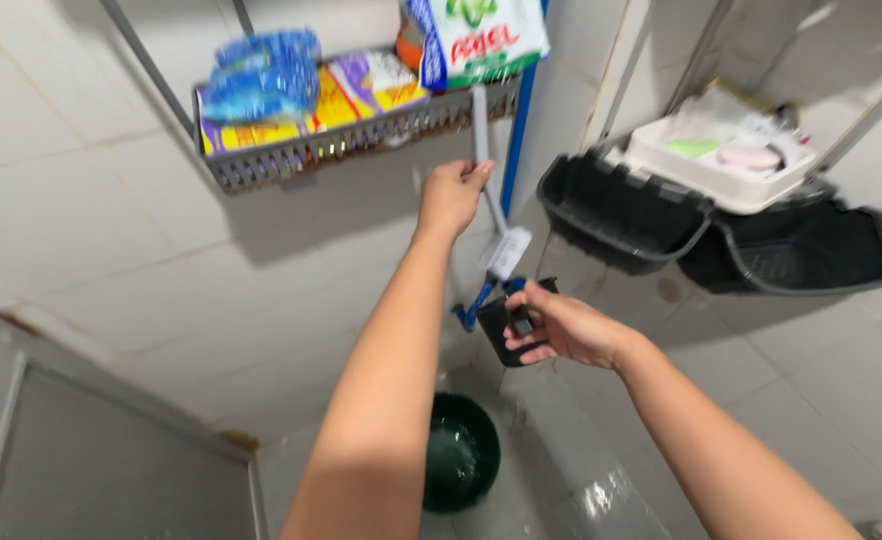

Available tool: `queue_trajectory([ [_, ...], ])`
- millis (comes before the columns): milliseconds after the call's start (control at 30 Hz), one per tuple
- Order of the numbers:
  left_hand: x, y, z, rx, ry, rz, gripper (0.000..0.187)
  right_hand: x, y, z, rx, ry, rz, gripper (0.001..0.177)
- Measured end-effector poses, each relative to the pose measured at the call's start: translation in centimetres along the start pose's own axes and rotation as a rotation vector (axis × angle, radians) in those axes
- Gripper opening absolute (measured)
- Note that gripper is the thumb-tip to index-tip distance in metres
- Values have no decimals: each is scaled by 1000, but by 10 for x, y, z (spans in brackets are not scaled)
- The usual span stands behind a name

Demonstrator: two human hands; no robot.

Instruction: Scrubbing the bathroom door and floor using a brush and soapy water.

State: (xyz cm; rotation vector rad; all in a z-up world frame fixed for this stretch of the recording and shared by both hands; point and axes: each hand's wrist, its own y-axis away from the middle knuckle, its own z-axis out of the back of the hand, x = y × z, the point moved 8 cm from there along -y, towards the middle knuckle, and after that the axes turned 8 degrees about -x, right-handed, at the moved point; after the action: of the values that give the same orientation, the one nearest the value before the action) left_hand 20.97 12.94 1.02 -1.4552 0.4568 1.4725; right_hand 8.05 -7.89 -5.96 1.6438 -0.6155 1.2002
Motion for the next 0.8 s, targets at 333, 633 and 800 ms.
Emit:
queue_trajectory([
  [333,237,166,60,200,-291,301,26,-208,-56,-27,-196,68,-503,53],
  [633,385,279,73,372,-319,330,54,-345,-115,-45,-173,666,-346,38],
  [800,400,300,74,420,-350,583,56,-362,-133,-52,-131,838,-346,26],
])
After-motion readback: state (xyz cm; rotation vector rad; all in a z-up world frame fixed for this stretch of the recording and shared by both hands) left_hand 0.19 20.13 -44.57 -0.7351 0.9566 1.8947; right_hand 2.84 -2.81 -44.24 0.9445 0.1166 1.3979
